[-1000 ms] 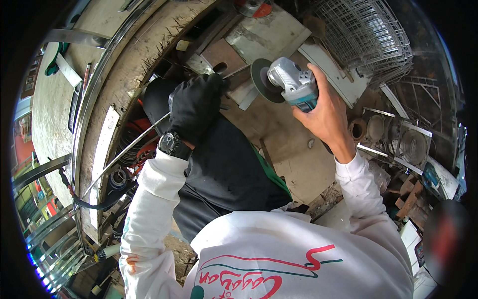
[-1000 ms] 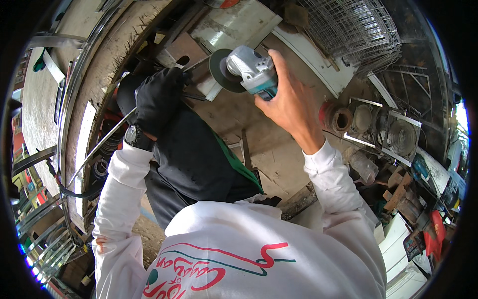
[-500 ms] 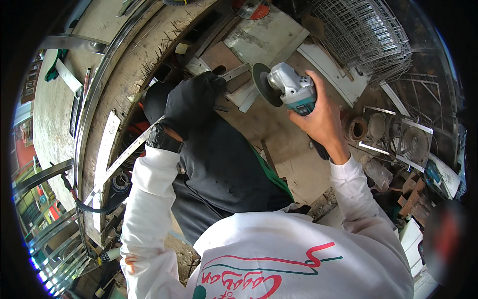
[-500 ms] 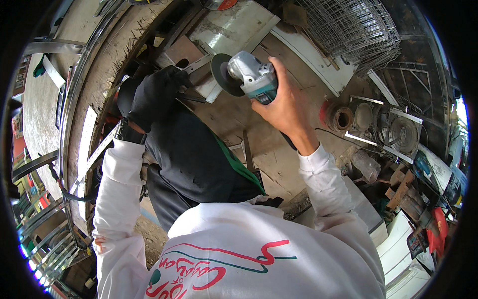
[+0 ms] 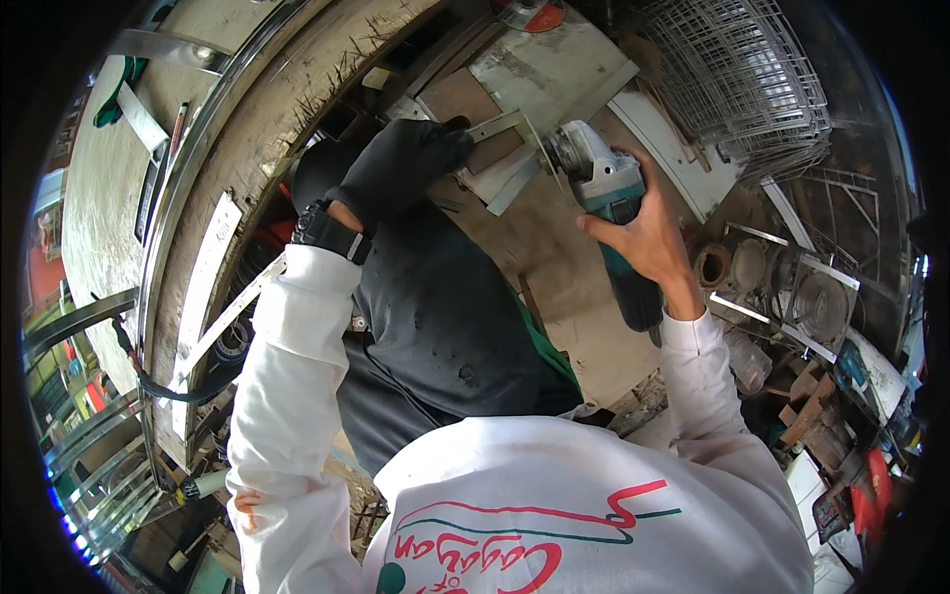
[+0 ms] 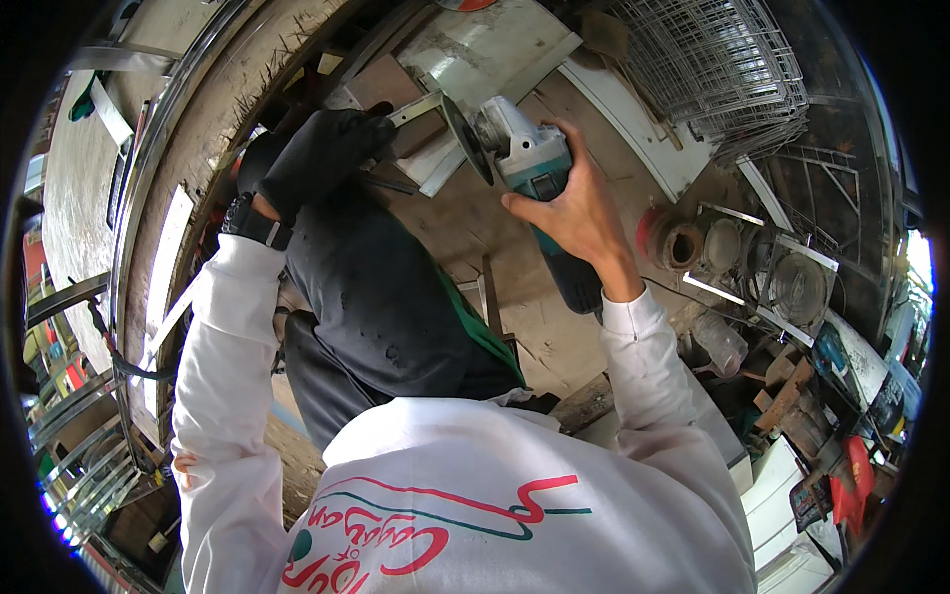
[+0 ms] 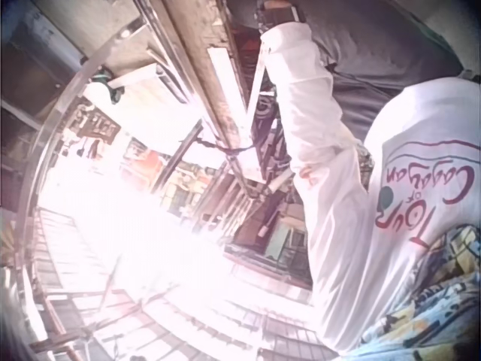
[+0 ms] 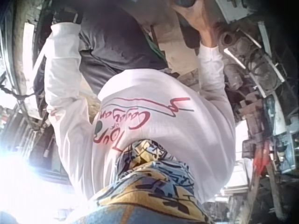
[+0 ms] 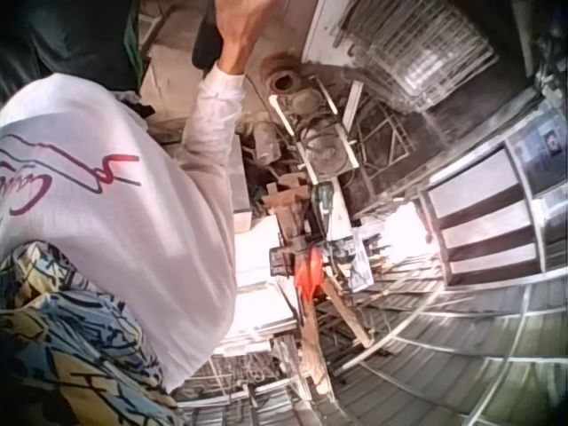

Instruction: The person measures and marks a metal frame with a tape measure and marker, then uses an angle grinder to cut a metal strip. They sand the cut piece with sandpaper and use a soldering iron on the frame, handling small metal components throughout.

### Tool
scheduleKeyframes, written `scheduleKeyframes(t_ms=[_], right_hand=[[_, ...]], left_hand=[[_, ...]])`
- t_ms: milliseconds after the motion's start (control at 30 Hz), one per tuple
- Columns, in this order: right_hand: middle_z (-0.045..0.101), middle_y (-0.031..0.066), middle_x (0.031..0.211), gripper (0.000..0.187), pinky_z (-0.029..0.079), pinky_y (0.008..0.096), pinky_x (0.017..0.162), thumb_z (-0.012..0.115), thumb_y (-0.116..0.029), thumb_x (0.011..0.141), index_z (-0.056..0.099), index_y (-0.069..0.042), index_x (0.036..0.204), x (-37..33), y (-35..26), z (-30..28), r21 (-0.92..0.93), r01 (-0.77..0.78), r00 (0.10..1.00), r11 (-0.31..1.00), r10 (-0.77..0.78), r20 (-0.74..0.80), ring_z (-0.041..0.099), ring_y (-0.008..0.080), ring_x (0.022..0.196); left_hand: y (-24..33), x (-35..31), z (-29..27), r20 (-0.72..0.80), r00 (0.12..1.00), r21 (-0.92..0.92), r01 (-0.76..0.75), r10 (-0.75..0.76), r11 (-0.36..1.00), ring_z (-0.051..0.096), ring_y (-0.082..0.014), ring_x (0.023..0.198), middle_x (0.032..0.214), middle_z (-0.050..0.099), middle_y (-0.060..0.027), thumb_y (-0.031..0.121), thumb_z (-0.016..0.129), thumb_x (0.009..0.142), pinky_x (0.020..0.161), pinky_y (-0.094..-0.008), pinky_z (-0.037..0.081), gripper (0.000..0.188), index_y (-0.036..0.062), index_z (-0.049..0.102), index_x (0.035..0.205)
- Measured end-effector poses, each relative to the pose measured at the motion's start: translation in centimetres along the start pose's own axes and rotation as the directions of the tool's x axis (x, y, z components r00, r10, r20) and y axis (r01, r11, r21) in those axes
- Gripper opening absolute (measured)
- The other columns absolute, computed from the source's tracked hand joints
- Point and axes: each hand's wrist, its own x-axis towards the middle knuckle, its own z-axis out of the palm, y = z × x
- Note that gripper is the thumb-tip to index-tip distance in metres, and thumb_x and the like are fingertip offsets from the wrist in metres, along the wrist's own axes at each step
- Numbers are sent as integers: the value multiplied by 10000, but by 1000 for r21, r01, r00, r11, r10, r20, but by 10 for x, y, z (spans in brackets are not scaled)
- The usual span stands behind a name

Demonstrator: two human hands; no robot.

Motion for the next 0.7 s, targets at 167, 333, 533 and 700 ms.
scheduleKeyframes(t_ms=[167,333,533,700], right_hand=[[645,122,1276,836,482,356,1044,903,-168,729,497,-7,1442,-12,1,4,43,-40,999,998,39,17,604,221,1173],[671,127,1191,865,514,387,1001,947,-268,693,515,13,1388,-12,10,8,249,-54,997,967,64,-31,635,235,1096],[503,227,1496,1096,348,407,1195,818,-589,835,328,49,1580,-32,25,14,342,-159,987,926,161,23,453,333,1412],[531,163,1513,930,344,371,1186,665,-646,982,364,-40,1620,-69,32,1,641,-148,987,753,153,48,475,259,1393]], left_hand=[[1,-7,-5,-17,999,-75,-30,29,997,640,-243,703,744,674,-150,447,665,1018,737,-398,509,452,15,777,946],[-11,3,-3,-18,964,-134,-266,266,955,666,-203,722,791,716,-89,258,642,1051,693,-342,523,278,5,756,1031],[-73,-21,-5,-78,978,216,-171,192,961,670,-311,902,976,704,-120,174,661,971,809,-441,526,114,75,689,1020],[2,-45,-5,-177,974,99,-123,139,987,668,-306,918,1037,703,-166,218,698,984,815,-446,522,205,19,693,1034]])
